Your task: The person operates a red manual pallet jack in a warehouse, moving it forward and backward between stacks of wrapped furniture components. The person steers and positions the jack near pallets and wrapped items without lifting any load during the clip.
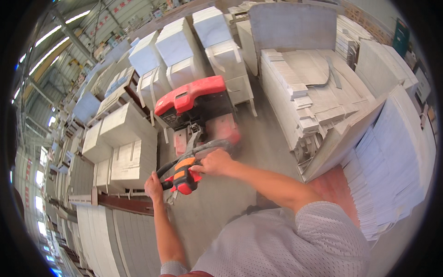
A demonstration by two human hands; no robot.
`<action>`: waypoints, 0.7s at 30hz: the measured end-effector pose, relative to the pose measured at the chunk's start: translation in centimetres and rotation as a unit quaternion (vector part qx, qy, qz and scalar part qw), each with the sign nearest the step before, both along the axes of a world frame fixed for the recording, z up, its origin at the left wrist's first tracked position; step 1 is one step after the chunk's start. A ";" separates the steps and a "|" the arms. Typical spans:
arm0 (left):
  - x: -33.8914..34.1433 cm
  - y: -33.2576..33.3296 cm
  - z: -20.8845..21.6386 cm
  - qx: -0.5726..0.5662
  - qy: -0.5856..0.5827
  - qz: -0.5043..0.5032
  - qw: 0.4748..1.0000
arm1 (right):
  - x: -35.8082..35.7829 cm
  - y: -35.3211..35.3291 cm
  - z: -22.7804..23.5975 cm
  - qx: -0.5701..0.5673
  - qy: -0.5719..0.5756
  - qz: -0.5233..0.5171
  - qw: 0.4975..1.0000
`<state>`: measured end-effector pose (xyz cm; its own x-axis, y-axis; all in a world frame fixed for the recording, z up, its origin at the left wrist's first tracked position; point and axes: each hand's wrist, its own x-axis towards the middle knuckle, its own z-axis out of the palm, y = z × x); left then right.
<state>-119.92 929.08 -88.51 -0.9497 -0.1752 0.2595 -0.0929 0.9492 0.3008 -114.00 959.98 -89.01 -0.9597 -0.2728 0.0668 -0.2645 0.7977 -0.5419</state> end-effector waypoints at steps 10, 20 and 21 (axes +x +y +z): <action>-8.2 -0.2 -0.1 -0.006 0.014 -0.039 0.999 | -6.4 1.2 1.1 0.001 -0.005 -0.023 1.000; -7.9 -0.1 1.2 0.044 0.038 -0.034 0.998 | -7.5 1.1 3.0 -0.007 -0.050 0.021 0.999; -7.9 0.1 1.4 0.051 0.036 -0.030 0.998 | -7.7 1.0 3.1 -0.002 -0.051 0.023 0.998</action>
